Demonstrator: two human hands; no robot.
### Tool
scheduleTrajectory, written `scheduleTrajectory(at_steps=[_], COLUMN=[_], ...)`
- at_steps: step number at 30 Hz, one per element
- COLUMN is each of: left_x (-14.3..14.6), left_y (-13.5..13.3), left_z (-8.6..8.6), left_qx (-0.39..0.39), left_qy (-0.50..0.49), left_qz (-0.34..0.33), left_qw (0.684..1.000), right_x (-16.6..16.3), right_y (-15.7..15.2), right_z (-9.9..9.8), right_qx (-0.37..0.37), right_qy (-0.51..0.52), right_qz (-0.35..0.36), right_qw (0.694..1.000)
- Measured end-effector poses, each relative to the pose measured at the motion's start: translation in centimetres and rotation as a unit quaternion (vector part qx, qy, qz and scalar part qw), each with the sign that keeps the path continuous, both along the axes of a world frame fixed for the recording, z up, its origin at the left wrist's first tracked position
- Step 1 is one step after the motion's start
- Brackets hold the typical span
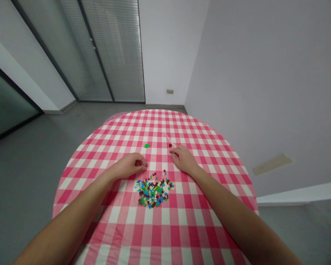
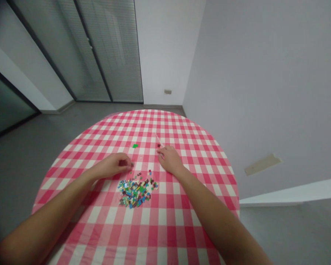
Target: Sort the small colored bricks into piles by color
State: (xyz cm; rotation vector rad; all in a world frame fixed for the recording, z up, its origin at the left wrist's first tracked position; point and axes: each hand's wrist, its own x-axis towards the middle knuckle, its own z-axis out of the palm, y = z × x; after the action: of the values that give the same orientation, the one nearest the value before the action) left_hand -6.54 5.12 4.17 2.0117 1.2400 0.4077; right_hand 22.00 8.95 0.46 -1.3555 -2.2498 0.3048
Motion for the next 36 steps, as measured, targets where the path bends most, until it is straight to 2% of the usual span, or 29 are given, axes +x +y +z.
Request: scheduleTrajectory(at_steps=[3,6,10,14,16,19,22,24,29,36], left_x=[0.5,1.2,2.2,2.7,2.7,2.5,2.2,2.2,2.2,2.3], left_y=[-1.0,-1.8,-2.1,-2.1,-2.1,-1.9,-1.7,-1.6,-1.7,-1.7], left_z=[1.3,1.9,1.4,0.7,0.5,0.2,0.1,0.2,0.6,0.7], left_qx=[-0.061,-0.050,-0.038,-0.031,-0.038,-0.056,-0.066,-0.073,-0.084,-0.119], left_qy=[-0.030,-0.008,0.027,0.021,0.020,0.020,0.017,0.008,-0.009,-0.057], left_qz=[-0.103,-0.174,-0.225,-0.222,-0.218,-0.226,-0.240,-0.252,-0.261,-0.192], left_qw=[0.992,0.983,0.973,0.974,0.975,0.972,0.968,0.965,0.962,0.973], right_x=[-0.2,-0.4,-0.4,-0.4,-0.5,-0.8,-1.3,-1.7,-2.3,-2.0], right_y=[-0.1,-0.3,-0.2,-0.1,-0.5,-1.6,-3.1,-3.8,-4.2,-4.1], right_z=[0.2,0.3,0.3,0.3,0.7,1.8,3.1,3.5,3.4,3.6], right_qx=[-0.002,-0.001,-0.004,-0.003,-0.008,-0.048,-0.122,-0.146,-0.154,-0.188], right_qy=[0.006,-0.001,-0.010,-0.003,0.016,0.035,0.023,0.002,-0.026,0.026], right_qz=[0.023,0.033,0.030,0.029,0.063,0.179,0.306,0.351,0.361,0.335], right_qw=[1.000,0.999,0.999,1.000,0.998,0.982,0.944,0.925,0.919,0.923])
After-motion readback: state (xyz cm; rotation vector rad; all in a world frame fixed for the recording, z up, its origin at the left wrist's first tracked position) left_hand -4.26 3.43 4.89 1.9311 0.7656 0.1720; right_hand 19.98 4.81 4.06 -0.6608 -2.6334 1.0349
